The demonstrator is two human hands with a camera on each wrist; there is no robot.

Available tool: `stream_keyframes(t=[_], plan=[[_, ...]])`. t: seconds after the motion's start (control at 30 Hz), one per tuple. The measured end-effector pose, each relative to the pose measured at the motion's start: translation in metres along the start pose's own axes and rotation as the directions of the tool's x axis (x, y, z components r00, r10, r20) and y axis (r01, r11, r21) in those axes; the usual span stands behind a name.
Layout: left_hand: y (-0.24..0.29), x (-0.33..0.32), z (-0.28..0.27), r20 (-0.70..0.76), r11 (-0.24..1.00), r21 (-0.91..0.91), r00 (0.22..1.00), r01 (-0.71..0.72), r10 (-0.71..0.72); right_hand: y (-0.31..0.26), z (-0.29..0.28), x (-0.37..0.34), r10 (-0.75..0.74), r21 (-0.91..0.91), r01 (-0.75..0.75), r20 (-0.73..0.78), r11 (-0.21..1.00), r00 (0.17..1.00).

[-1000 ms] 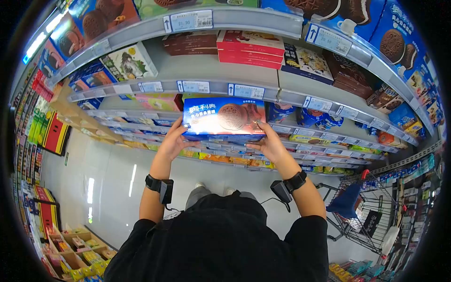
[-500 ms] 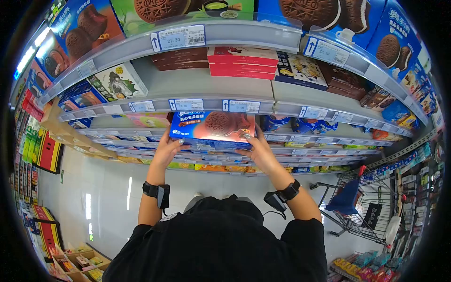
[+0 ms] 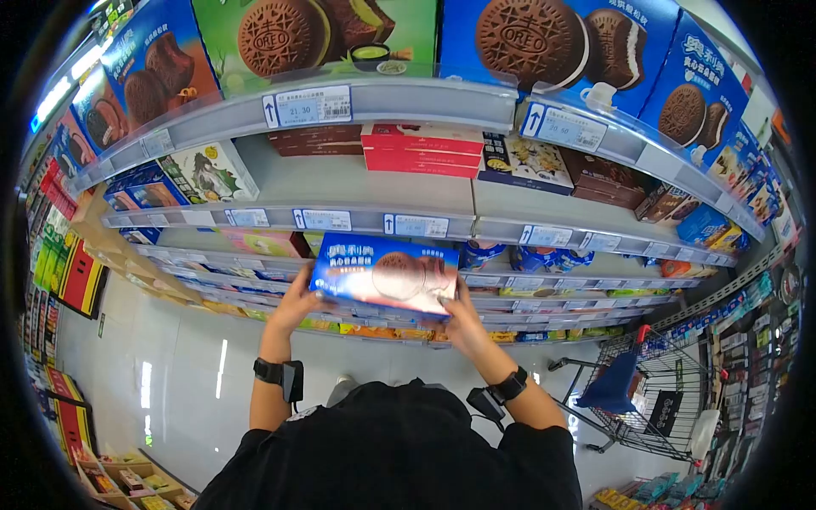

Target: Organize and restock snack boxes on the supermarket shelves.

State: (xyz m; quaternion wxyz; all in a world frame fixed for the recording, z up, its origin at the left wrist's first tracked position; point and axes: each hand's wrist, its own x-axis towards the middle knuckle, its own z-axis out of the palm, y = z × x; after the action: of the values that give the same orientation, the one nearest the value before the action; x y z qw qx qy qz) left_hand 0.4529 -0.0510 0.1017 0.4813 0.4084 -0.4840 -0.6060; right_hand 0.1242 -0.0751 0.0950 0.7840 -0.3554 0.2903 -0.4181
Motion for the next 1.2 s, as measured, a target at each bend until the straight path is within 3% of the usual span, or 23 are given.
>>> stream_keyframes(t=[0.07,0.13,0.17,0.27,0.37,0.43,0.5,0.63,0.73,0.93,1.0,1.1,1.2], plan=[[0.017,-0.01,0.005,0.055,0.946,0.276,0.98,0.168,-0.19,0.002,-0.011,-0.016,0.102,0.017,-0.103,0.004,0.995,0.995],[0.032,-0.02,0.014,0.268,0.885,0.463,0.959,-0.043,-0.093,0.012,-0.008,-0.039,0.087,0.009,-0.087,-0.027,0.996,0.996],[0.042,-0.025,0.019,0.374,0.834,0.53,0.925,-0.156,-0.065,0.012,-0.005,-0.053,0.051,-0.047,-0.05,0.031,0.998,0.998],[0.098,-0.051,0.043,0.29,0.759,0.651,0.929,-0.016,-0.229,0.005,-0.008,-0.073,-0.078,-0.263,0.111,0.134,0.958,0.988],[0.122,-0.055,0.053,0.262,0.736,0.653,0.965,-0.179,0.002,-0.047,0.012,-0.074,-0.193,-0.469,0.262,0.19,0.844,0.963],[0.128,-0.043,0.056,0.222,0.77,0.578,0.96,-0.271,0.172,-0.084,0.035,-0.065,-0.208,-0.433,0.246,0.133,0.867,0.969],[0.131,-0.022,0.069,0.093,0.857,0.448,0.967,-0.252,0.236,-0.108,0.045,-0.042,-0.355,-0.416,0.365,0.104,0.833,0.929],[0.139,0.015,0.092,-0.072,0.863,0.333,0.902,-0.381,0.426,-0.153,0.067,-0.011,-0.322,-0.138,0.329,0.073,0.934,0.944],[0.147,0.027,0.098,-0.098,0.713,0.596,0.848,-0.369,0.521,-0.164,0.068,0.007,-0.398,-0.141,0.404,0.074,0.904,0.914],[0.15,0.05,0.091,-0.158,0.602,0.684,0.721,-0.413,0.674,-0.176,0.074,0.034,-0.47,-0.158,0.473,0.056,0.867,0.881],[0.152,0.056,0.092,-0.133,0.548,0.724,0.693,-0.42,0.708,-0.175,0.072,0.043,-0.484,-0.274,0.475,0.038,0.836,0.874],[0.145,0.068,0.088,-0.106,0.519,0.745,0.695,-0.419,0.712,-0.165,0.069,0.059,-0.542,-0.401,0.499,0.008,0.768,0.84],[0.133,0.078,0.08,-0.092,0.47,0.795,0.69,-0.383,0.718,-0.168,0.043,0.07,-0.613,-0.889,0.326,0.067,0.322,0.787]])
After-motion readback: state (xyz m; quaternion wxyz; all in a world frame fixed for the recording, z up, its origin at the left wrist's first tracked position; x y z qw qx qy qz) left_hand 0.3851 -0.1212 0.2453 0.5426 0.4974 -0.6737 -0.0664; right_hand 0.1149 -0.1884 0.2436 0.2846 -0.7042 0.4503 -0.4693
